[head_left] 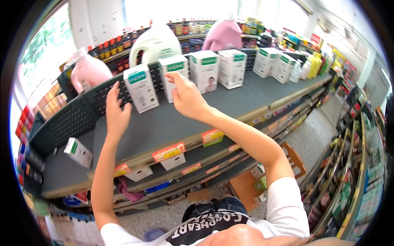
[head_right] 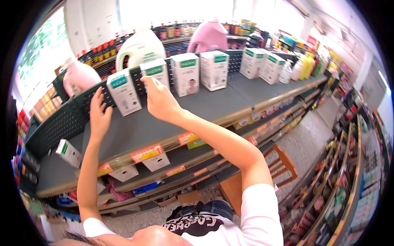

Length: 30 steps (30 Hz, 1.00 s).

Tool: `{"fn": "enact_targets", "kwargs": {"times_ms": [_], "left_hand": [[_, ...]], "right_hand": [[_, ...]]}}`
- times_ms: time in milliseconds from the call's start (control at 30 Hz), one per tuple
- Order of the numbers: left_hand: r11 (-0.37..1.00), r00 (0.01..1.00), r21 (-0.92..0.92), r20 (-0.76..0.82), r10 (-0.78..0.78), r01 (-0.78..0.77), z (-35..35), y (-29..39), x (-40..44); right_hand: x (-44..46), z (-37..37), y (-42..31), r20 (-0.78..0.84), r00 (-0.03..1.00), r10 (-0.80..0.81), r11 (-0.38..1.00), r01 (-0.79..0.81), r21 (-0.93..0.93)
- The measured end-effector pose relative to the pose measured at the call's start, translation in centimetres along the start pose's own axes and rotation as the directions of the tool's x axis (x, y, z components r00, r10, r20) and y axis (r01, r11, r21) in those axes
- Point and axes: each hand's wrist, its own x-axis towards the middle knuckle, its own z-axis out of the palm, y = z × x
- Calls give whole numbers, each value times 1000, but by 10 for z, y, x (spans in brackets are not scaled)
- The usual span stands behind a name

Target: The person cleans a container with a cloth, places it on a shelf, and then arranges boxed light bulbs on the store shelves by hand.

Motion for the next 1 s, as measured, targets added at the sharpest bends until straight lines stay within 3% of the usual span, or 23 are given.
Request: {"fn": "enact_targets", "kwargs": {"times_ms": [233, 400, 567, 633, 700, 767, 833, 933, 1000], "left_hand": [[991, 990, -74, 70, 118, -113, 13, 62, -2], [976, 956, -125, 216, 200, -176, 57, 119, -2], [946, 869, -241, 395, 298, -215, 129, 181, 9], [956, 823, -193, 489, 290, -222, 158, 209, 13], [878, 764, -265, 434, 477, -398, 205, 215, 21], [866, 733, -331, 466, 495, -375, 250, 226, 28], [865, 730, -305, 465, 501, -400, 295, 236, 34], [890, 743, -329, 499, 447, -315, 349, 261, 41], [873, 740, -365, 478, 473, -322, 389, 267, 47]], "right_hand": [[-38, -105, 25, -126, 992, 12, 976, -39, -213], [-63, -179, 60, -271, 936, 227, 949, -275, -154], [-94, -251, 111, -419, 858, 296, 910, -387, -148], [-105, -282, 133, -468, 832, 299, 888, -422, -184], [-115, -316, 155, -489, 778, 394, 822, -536, -191], [-127, -348, 183, -542, 730, 417, 780, -594, -199], [-140, -382, 216, -526, 726, 442, 758, -616, -213], [-156, -425, 255, -518, 735, 438, 712, -635, -300], [-162, -442, 268, -547, 696, 464, 726, -653, -215]]}}
